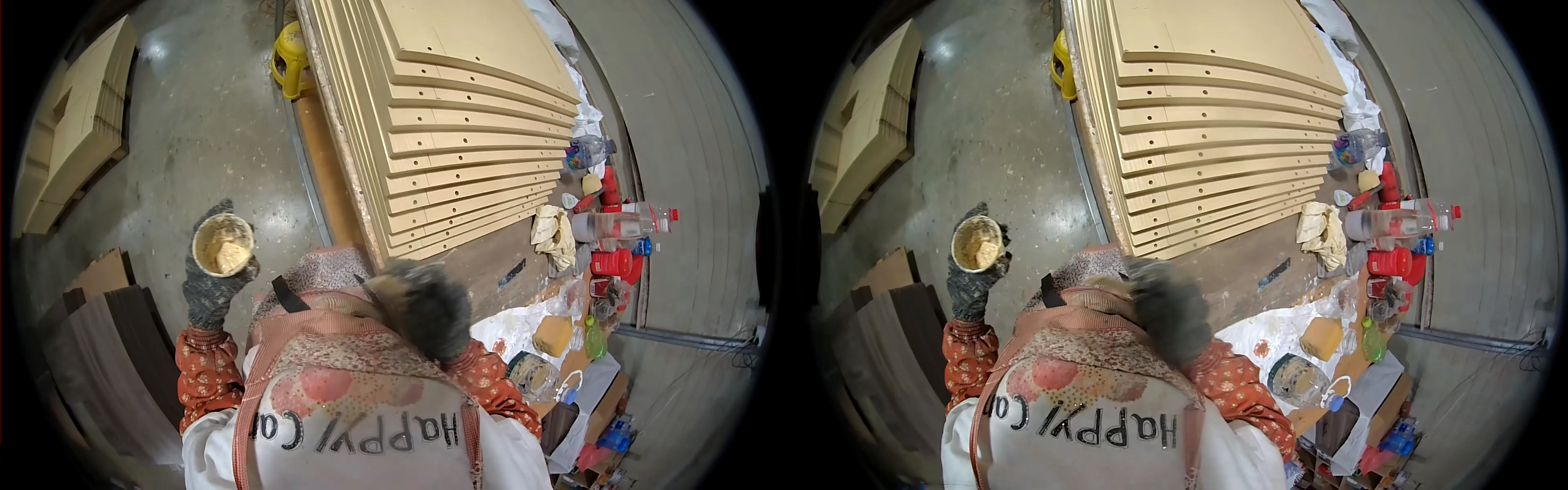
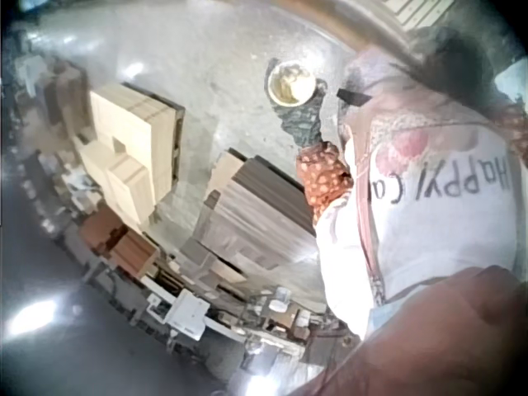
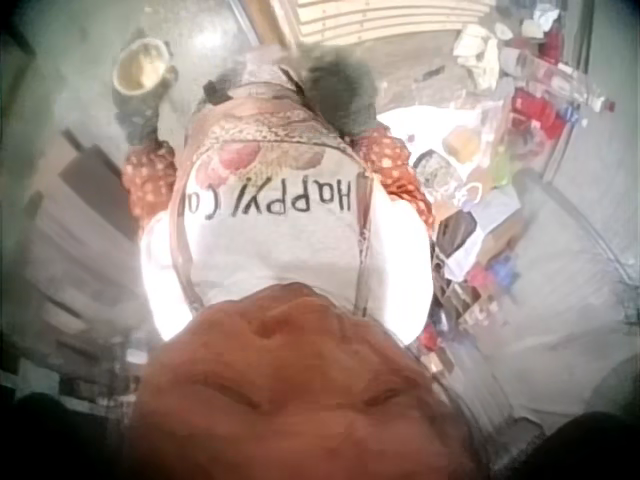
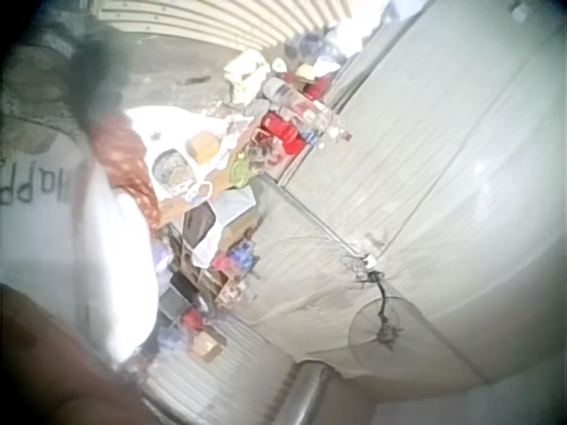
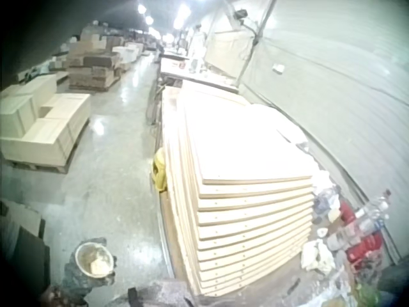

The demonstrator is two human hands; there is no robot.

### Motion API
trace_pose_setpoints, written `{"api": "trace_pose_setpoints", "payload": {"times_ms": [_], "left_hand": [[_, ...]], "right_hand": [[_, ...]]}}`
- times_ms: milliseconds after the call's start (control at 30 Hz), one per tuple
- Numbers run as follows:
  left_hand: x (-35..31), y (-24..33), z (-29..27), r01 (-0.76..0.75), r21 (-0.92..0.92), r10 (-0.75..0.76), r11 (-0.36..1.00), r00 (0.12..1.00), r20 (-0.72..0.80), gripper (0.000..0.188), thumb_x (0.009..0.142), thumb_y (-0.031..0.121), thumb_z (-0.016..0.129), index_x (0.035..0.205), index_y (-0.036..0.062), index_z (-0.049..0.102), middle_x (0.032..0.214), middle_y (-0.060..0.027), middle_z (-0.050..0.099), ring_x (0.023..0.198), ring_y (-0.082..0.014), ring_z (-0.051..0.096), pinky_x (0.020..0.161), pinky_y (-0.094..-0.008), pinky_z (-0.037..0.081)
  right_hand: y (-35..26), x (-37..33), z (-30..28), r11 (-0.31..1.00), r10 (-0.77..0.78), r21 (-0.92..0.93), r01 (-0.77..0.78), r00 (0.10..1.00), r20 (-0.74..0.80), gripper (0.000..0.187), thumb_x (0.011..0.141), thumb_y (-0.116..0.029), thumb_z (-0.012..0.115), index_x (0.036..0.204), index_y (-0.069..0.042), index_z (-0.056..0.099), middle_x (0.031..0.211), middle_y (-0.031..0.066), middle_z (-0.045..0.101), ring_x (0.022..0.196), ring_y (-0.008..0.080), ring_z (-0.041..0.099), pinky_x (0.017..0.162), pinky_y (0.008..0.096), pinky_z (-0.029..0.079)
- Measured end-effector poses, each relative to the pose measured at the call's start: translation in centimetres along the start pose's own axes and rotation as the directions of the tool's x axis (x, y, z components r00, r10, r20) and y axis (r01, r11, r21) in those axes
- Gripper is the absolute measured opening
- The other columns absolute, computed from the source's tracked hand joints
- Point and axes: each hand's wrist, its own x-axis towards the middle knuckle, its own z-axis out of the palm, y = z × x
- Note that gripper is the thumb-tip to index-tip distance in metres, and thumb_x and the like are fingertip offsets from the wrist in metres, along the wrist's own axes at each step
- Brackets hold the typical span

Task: The person applies wood filler into holes on the edges of stacked wood panels using an applicator stick and wipes the surfaces with a cloth.

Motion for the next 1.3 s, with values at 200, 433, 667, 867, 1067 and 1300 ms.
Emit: {"api": "trace_pose_setpoints", "payload": {"times_ms": [200,433,667,867,1067,1300], "left_hand": [[-0.6,-2.0,-0.2,0.008,0.009,-0.008,1.0,1.0,-0.011,0.071,0.063,0.005,0.079,0.125,0.0008,0.045,0.123,-0.0096,0.054,0.106,-0.0165,0.053,0.091,-0.0289,0.043],[-0.1,-0.1,4.1,-0.096,0.015,0.092,0.995,0.976,0.2,0.077,0.062,0.009,0.082,0.128,0.0008,0.043,0.124,-0.01,0.052,0.105,-0.0169,0.054,0.092,-0.0289,0.044],[0.3,-0.4,5.7,-0.106,0.033,0.086,0.994,0.923,0.376,0.076,0.062,0.012,0.083,0.126,0.0005,0.044,0.127,-0.0126,0.05,0.11,-0.019,0.052,0.095,-0.0318,0.043],[0.3,-0.5,6.8,-0.205,0.099,0.156,0.974,0.917,0.367,0.073,0.062,0.014,0.083,0.124,0.0016,0.046,0.124,-0.0123,0.053,0.107,-0.0198,0.054,0.092,-0.0328,0.045],[0.1,-0.7,8.0,-0.166,0.149,0.095,0.975,0.914,0.396,0.07,0.064,0.017,0.082,0.123,0.0022,0.047,0.117,-0.0113,0.057,0.103,-0.0204,0.057,0.09,-0.0324,0.046],[0.3,-1.2,8.8,-0.227,0.153,0.149,0.962,0.903,0.404,0.064,0.069,0.016,0.079,0.123,0.0016,0.047,0.115,-0.0102,0.057,0.102,-0.0201,0.057,0.088,-0.0324,0.048]], "right_hand": [[-1.6,-0.6,-3.7,0.91,0.154,0.413,0.028,0.903,-0.401,0.021,0.089,-0.008,0.052,0.109,-0.003,0.05,0.083,0.0072,0.059,0.073,0.0195,0.06,0.068,0.0333,0.051],[0.8,-3.3,-3.7,0.96,0.274,0.058,-0.274,0.877,-0.395,0.019,0.093,-0.005,0.046,0.11,-0.001,0.051,0.089,0.0111,0.06,0.072,0.0154,0.057,0.062,0.0291,0.047],[2.3,-2.1,-3.7,0.745,-0.075,-0.646,-0.168,0.941,-0.331,0.026,0.09,-0.012,0.051,0.115,-0.003,0.054,0.094,0.0155,0.061,0.081,0.0286,0.059,0.072,0.0358,0.048],[2.5,-1.7,-3.7,0.503,-0.388,-0.86,0.088,0.912,-0.133,0.024,0.091,-0.01,0.049,0.112,-0.004,0.056,0.104,0.0148,0.061,0.087,0.0319,0.058,0.078,0.0394,0.047],[3.2,-1.5,-4.3,0.365,-0.41,-0.928,0.077,0.908,-0.086,0.022,0.089,-0.011,0.052,0.109,-0.003,0.059,0.104,0.0143,0.062,0.09,0.0314,0.057,0.076,0.0384,0.047],[3.4,-1.3,-4.7,0.435,-0.362,-0.899,0.052,0.924,-0.122,0.025,0.083,-0.008,0.06,0.108,-0.005,0.06,0.102,0.0132,0.062,0.082,0.0315,0.056,0.071,0.0404,0.045]]}}
